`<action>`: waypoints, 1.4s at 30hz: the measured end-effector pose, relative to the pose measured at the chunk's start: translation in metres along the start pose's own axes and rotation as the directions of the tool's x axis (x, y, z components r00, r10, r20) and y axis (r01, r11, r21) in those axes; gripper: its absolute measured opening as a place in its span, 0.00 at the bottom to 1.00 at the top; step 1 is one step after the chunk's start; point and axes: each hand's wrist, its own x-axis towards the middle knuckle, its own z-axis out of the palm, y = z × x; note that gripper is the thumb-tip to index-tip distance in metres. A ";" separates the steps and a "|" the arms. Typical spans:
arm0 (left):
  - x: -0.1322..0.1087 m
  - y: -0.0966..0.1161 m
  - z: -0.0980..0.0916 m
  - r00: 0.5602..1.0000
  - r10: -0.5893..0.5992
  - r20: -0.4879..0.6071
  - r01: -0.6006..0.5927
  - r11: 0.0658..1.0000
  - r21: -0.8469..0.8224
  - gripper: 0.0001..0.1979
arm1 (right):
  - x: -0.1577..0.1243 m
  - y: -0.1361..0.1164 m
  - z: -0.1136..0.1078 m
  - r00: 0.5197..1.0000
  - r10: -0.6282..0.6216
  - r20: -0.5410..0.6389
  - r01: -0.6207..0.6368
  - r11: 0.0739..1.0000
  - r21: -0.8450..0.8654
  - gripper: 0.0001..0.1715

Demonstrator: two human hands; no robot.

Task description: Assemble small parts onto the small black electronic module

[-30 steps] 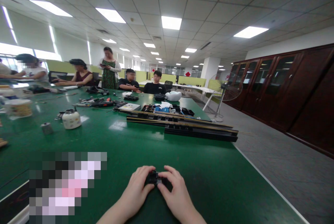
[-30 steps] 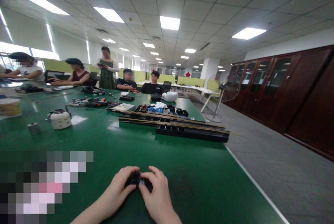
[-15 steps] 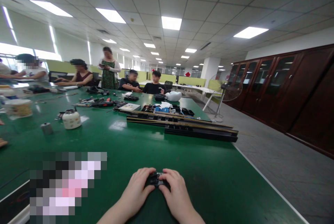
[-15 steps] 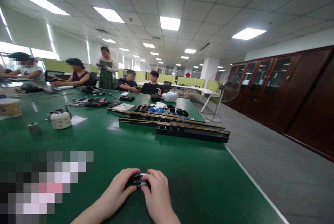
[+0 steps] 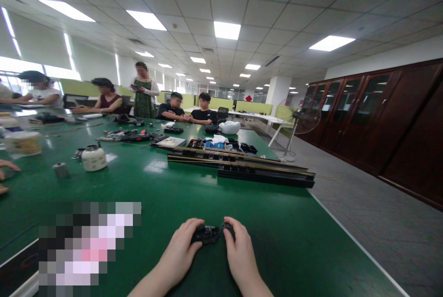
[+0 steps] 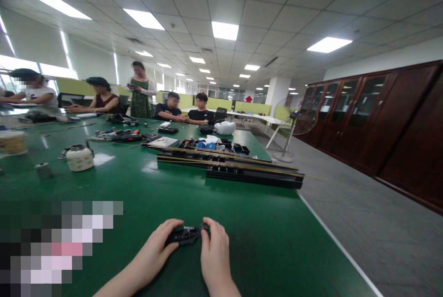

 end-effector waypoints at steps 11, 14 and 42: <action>0.001 -0.003 0.002 1.000 -0.011 -0.002 0.011 1.000 -0.012 0.20 | 0.004 0.001 -0.006 0.984 0.078 -0.158 -0.094 0.991 -0.095 0.20; 0.001 -0.005 0.002 1.000 -0.010 0.002 0.010 1.000 -0.005 0.21 | 0.004 0.001 -0.007 0.976 0.102 -0.193 -0.123 0.987 -0.105 0.21; -0.001 0.001 0.000 0.999 0.008 0.035 -0.009 0.999 0.033 0.20 | -0.002 -0.015 -0.006 0.988 -0.052 0.147 0.053 0.999 -0.001 0.12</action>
